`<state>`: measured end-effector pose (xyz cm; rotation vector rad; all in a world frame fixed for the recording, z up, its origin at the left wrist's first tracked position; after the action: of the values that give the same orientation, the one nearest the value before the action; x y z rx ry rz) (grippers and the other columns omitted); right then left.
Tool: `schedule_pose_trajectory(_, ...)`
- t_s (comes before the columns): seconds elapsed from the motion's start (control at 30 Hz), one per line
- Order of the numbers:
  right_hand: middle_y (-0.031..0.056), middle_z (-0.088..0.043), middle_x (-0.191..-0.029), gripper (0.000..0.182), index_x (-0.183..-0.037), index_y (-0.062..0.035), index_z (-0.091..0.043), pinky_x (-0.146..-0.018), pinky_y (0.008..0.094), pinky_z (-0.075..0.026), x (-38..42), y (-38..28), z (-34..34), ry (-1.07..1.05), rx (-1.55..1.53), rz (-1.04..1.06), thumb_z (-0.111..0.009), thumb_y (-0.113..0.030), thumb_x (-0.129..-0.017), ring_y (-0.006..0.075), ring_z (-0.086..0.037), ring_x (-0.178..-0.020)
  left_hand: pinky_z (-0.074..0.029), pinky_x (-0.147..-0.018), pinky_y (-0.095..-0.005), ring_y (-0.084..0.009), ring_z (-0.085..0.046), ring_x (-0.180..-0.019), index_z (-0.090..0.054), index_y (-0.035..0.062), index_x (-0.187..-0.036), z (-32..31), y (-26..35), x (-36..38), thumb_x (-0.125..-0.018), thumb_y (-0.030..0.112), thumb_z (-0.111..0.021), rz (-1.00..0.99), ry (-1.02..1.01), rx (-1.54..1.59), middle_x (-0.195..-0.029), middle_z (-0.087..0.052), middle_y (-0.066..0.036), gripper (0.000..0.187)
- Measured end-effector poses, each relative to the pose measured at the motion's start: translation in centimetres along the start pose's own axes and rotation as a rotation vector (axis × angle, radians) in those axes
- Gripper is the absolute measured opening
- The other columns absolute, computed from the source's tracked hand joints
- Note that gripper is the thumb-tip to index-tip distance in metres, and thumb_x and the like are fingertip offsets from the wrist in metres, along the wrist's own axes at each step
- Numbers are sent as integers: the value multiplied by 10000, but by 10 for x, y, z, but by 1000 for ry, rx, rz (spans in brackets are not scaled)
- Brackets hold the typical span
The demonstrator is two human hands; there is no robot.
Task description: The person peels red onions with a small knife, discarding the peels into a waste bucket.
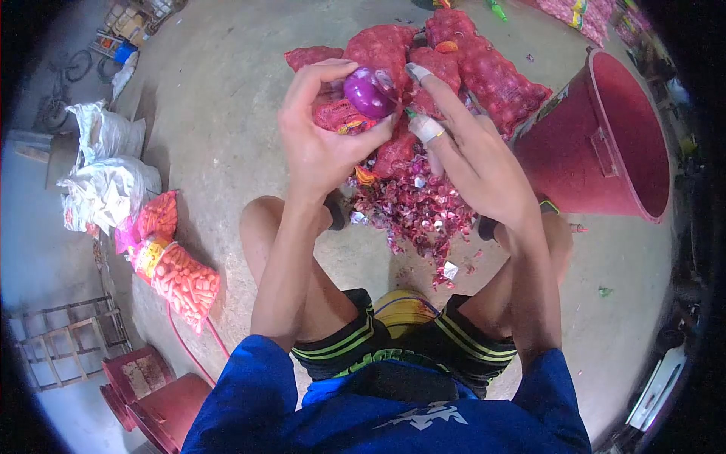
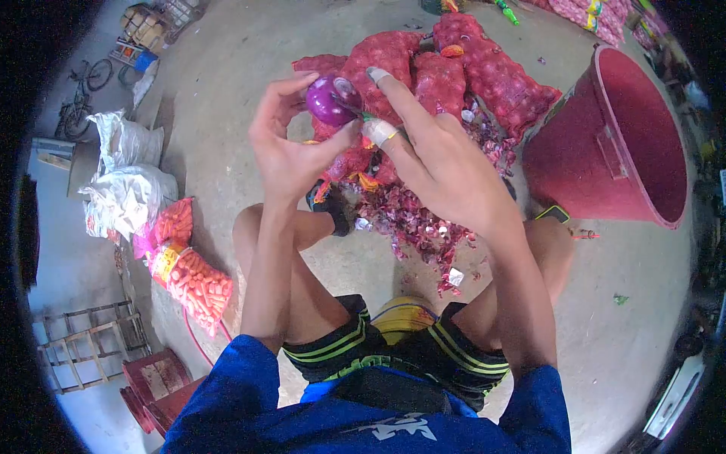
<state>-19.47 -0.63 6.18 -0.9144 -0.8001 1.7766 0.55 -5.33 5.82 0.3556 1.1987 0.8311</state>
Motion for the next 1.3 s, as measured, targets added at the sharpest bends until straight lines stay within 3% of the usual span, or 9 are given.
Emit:
schedule_pose_trajectory(0.13, 276, -605, -714, 574, -1598, -20, -432, -691, 519, -490, 1, -2, 5, -34, -54, -6, -587, -238, -1090, 424, -644, -653, -555, -1023, -341, -185, -709, -1123, -648, 5, -1313, -5, -8, 3, -715, 32, -956, 210, -86, 301, -1258, -727, -116, 672)
schedule_pose_trajectory(0.23, 254, -605, -705, 570, -1595, -18, -442, -696, 496, -502, 1, 0, 6, -18, -45, 17, -580, -254, -1095, 387, -656, -648, -564, -1008, -339, -170, -709, -1096, -657, 8, -1273, -5, -12, 3, -716, 21, -964, 232, -79, 419, -1165, -745, -87, 636)
schedule_pose_trajectory(0.37, 232, -612, -695, 579, -1605, -20, -433, -704, 475, -516, 3, -4, 7, -19, -106, 15, -569, -273, -1102, 354, -666, -646, -565, -1023, -349, -176, -710, -1112, -644, 0, -1299, -5, -14, 3, -724, -2, -952, 316, -60, 527, -1203, -739, -103, 653)
schedule_pose_trajectory(0.53, 127, -604, -669, 599, -1625, -4, -407, -656, 387, -511, 3, -3, 2, -72, -218, -33, -541, -299, -1121, 224, -627, -620, -573, -1062, -359, -195, -715, -1150, -586, 4, -1370, -15, -29, 9, -821, -6, -867, 440, -49, 913, -1283, -715, -137, 617)
schedule_pose_trajectory(0.67, 94, -589, -666, 607, -1628, 10, -395, -641, 361, -501, 4, -6, -2, -47, -295, -20, -537, -297, -1124, 188, -604, -620, -579, -1066, -364, -201, -718, -1160, -583, 28, -1371, -28, -31, 14, -864, 41, -839, 489, -53, 1063, -1267, -720, -135, 569)
schedule_pose_trajectory(0.77, 94, -584, -659, 603, -1633, 14, -384, -641, 367, -504, 4, -5, -2, -26, -292, 5, -526, -278, -1125, 194, -606, -622, -585, -1064, -369, -204, -719, -1178, -586, 59, -1369, -37, -39, 21, -899, 117, -824, 556, 17, 1193, -1254, -728, -114, 530)
schedule_pose_trajectory(1.03, 178, -646, -757, 596, -1639, 15, -362, -702, 407, -544, 3, -6, -2, 40, -244, 41, -529, -168, -1097, 259, -670, -676, -499, -996, -372, -164, -642, -1172, -661, 165, -1350, -74, -24, 41, -984, 656, -664, 893, 15, 1377, -1266, -729, 8, 612)
schedule_pose_trajectory(1.13, 202, -663, -774, 617, -1651, -13, -357, -712, 415, -550, 2, 5, -4, 93, -169, 82, -552, -158, -1084, 277, -681, -685, -462, -1124, -435, -194, -629, -1233, -647, 148, -1398, -80, -18, 38, -947, 753, -652, 1010, 44, 1538, -1309, -726, -13, 755)
schedule_pose_trajectory(1.3, 226, -686, -812, 651, -1669, -55, -345, -754, 444, -550, 5, 11, 5, 26, -140, -71, -575, -149, -1068, 327, -689, -718, -473, -1062, -418, -188, -646, -1177, -627, 149, -1427, -69, -27, 28, -935, 803, -620, 1146, 148, 1564, -1343, -722, -14, 818)
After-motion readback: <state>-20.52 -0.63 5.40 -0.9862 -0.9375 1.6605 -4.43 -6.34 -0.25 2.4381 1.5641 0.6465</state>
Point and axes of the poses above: each hand's wrist, its own x-axis away from the middle knuckle, its own z-axis out of the back of the hand, y = z × x, the point moved 6 cm from there along -x, towards the middle knuckle
